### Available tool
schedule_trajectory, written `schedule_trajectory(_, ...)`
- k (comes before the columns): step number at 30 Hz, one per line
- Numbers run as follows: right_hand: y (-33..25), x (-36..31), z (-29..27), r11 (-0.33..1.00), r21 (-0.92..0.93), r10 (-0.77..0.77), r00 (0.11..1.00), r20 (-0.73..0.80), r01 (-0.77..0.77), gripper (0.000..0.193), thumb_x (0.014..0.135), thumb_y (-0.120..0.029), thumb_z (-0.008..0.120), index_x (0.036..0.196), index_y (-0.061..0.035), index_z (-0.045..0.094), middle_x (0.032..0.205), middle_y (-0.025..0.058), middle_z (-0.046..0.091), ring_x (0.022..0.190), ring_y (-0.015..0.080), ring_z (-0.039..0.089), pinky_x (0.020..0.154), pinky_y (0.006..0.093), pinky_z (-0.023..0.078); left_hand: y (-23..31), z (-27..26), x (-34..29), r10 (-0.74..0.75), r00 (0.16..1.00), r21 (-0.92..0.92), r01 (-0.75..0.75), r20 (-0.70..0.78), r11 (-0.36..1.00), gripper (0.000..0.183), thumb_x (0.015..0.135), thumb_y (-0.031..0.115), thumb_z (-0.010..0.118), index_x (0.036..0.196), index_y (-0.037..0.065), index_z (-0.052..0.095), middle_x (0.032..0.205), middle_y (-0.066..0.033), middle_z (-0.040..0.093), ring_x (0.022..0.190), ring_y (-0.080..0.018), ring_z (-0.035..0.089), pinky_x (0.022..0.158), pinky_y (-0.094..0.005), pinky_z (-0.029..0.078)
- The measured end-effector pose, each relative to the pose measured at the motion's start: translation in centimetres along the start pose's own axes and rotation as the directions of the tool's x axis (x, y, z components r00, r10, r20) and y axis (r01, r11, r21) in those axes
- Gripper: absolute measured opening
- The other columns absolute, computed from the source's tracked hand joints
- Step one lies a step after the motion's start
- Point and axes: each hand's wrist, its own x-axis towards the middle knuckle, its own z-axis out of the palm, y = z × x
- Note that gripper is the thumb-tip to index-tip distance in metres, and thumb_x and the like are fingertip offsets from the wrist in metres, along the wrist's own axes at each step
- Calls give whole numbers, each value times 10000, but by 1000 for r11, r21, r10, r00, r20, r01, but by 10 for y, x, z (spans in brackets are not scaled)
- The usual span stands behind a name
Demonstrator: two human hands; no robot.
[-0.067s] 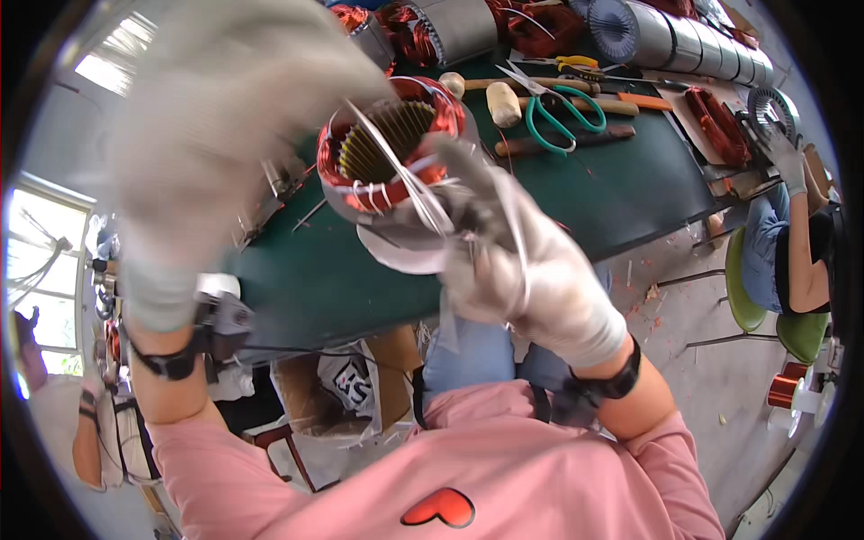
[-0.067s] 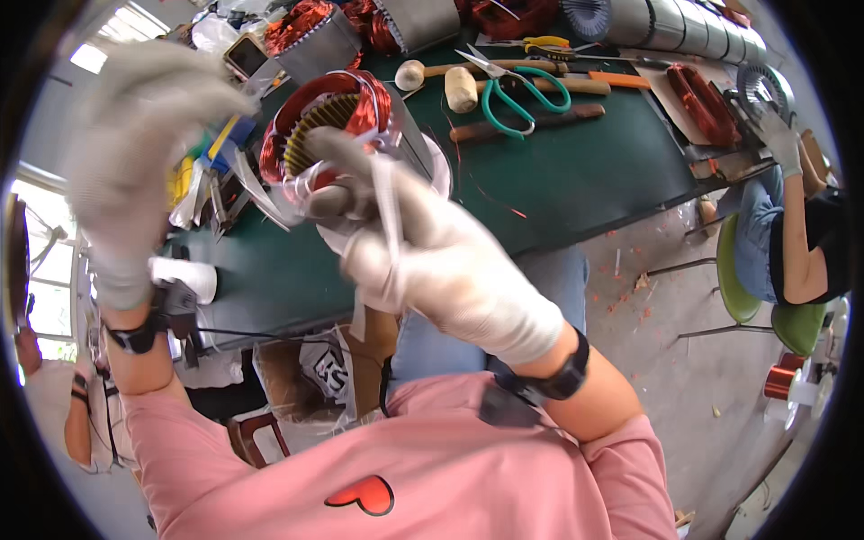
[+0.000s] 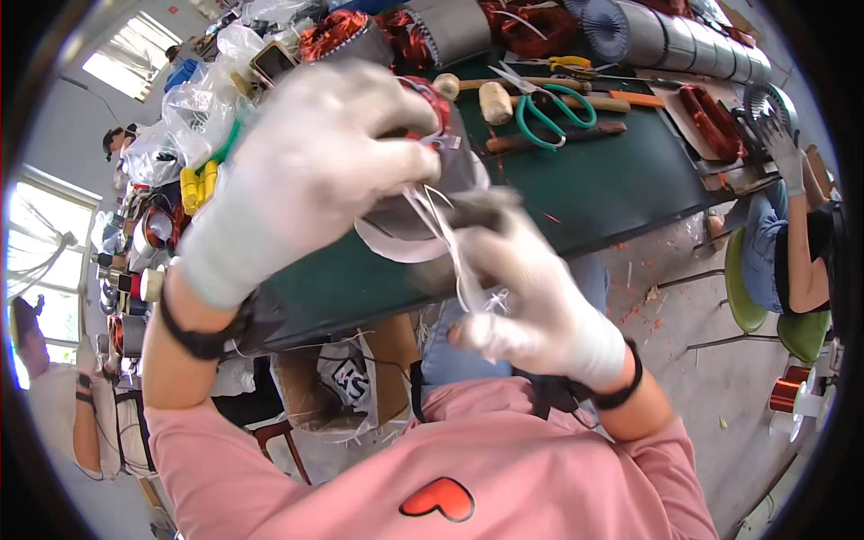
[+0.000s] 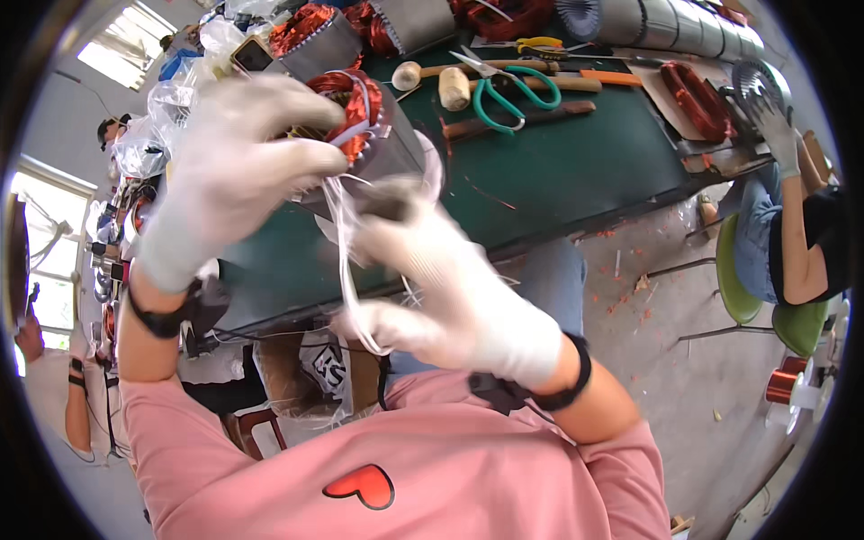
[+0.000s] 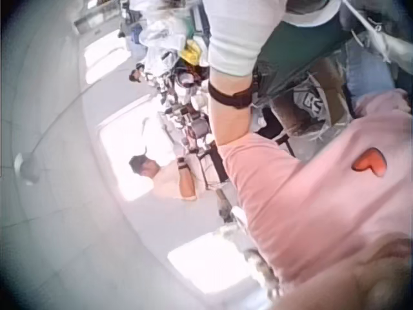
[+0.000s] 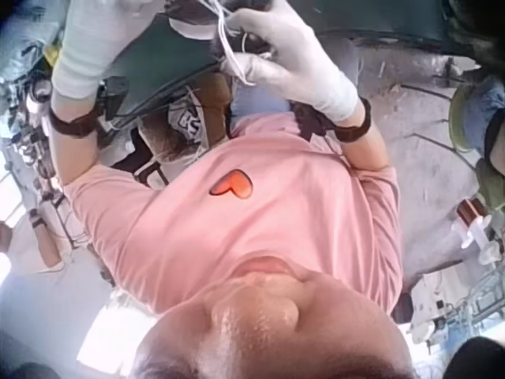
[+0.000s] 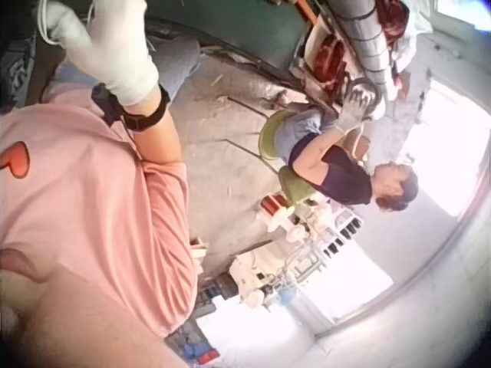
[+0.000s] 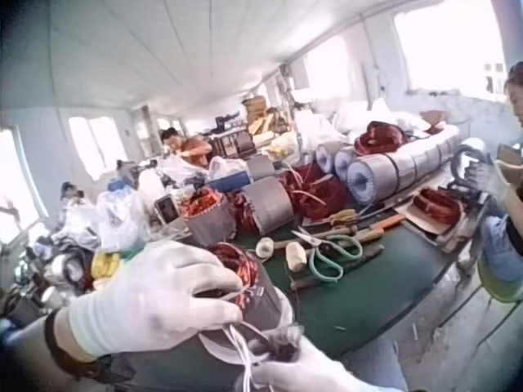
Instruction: Tying and securing the wire windings of an electric motor stator using thread and a needle tool.
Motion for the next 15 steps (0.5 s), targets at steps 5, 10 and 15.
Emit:
schedule_trajectory(5, -76, -339, -225, 219, -385, 546, 440, -713, -896, 412, 1005, -124, 443, 1355, 54, 570, 1337, 155, 626, 1211, 272, 615, 1049, 369, 480, 17, 46, -36, -296, 951, -116, 286, -84, 951, 152, 799, 94, 733, 940, 61, 685, 1185, -81, 683, 1043, -306, 667, 874, -415, 535)
schedule_trajectory(10, -134, -619, -319, 282, 34, 501, 117, -857, -959, 439, 1002, -110, 429, 1416, 10, 514, 1386, 138, 592, 1234, 264, 600, 1033, 350, 477, 25, 54, -29, -387, 917, -207, 361, -98, 909, 145, 862, 70, 669, 1000, 37, 695, 1238, -111, 675, 1015, -324, 679, 853, -392, 551)
schedule_trajectory(15, -144, -691, -334, 361, 510, 470, -320, -823, -781, 497, 998, -91, 411, 1492, -43, 444, 1448, 116, 550, 1261, 255, 583, 1013, 326, 474, 25, 57, -32, -421, 904, -248, 393, -71, 886, 161, 868, 7, 652, 1026, 10, 678, 1289, -153, 647, 1061, -359, 670, 876, -378, 554)
